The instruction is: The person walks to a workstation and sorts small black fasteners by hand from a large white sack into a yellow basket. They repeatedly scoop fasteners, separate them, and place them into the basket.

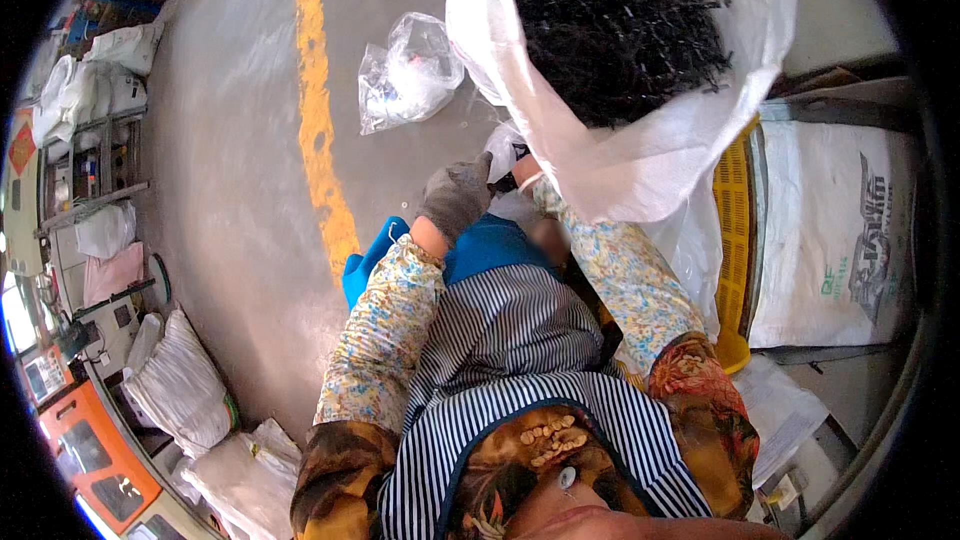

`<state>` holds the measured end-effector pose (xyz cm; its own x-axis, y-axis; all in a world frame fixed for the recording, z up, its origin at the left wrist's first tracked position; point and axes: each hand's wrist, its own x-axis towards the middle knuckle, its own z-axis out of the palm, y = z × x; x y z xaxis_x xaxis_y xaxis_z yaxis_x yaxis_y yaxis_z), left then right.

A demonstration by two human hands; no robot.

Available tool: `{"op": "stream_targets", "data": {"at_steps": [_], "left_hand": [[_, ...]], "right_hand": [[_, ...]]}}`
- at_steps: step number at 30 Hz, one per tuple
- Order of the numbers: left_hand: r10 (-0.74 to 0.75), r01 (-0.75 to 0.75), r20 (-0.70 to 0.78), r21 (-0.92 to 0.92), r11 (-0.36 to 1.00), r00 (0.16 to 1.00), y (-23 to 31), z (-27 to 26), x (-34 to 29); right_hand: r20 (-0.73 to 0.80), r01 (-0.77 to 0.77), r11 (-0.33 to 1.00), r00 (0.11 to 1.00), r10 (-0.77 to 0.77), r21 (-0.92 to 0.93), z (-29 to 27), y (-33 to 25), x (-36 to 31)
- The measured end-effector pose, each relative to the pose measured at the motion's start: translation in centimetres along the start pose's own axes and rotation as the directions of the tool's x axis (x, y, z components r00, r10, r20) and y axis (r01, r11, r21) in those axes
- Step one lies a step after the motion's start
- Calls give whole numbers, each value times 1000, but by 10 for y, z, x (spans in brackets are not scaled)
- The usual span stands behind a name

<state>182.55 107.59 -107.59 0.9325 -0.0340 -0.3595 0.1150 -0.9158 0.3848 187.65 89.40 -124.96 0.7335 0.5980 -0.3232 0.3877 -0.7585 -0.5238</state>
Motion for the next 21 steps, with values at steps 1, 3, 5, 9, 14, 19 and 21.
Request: {"op": "stream_targets", "data": {"at_steps": [1, 3, 5, 9, 14, 19, 21], "left_hand": [[-20, 20, 15, 21, 1000, 1000, -1, -1, -1], [-47, 44, 50, 62, 997, 998, -4, 0, -1], [-51, 49, 25, 62, 997, 998, -5, 2, -5], [-83, 82, 35, 21, 996, 996, -8, -8, -5], [-90, 90, -3, 6, 996, 996, -9, -12, -4], [-165, 165, -1, -67, 984, 986, -11, -16, 1], [-163, 157, -44, -109, 982, 986, -9, -20, -4]], "right_hand": [[37, -19, 999, 999, 21, -41, 3, -3, 6], [68, -46, 995, 996, 52, -92, 6, -5, 14], [69, -73, 990, 994, 82, -120, 5, -3, 20], [55, -116, 980, 990, 127, -162, 2, -1, 41], [57, -188, 962, 978, 203, -198, 19, 6, 62], [53, -262, 954, 961, 272, -148, 41, 8, 70], [62, -293, 948, 951, 302, -120, 37, 1, 68]]}}
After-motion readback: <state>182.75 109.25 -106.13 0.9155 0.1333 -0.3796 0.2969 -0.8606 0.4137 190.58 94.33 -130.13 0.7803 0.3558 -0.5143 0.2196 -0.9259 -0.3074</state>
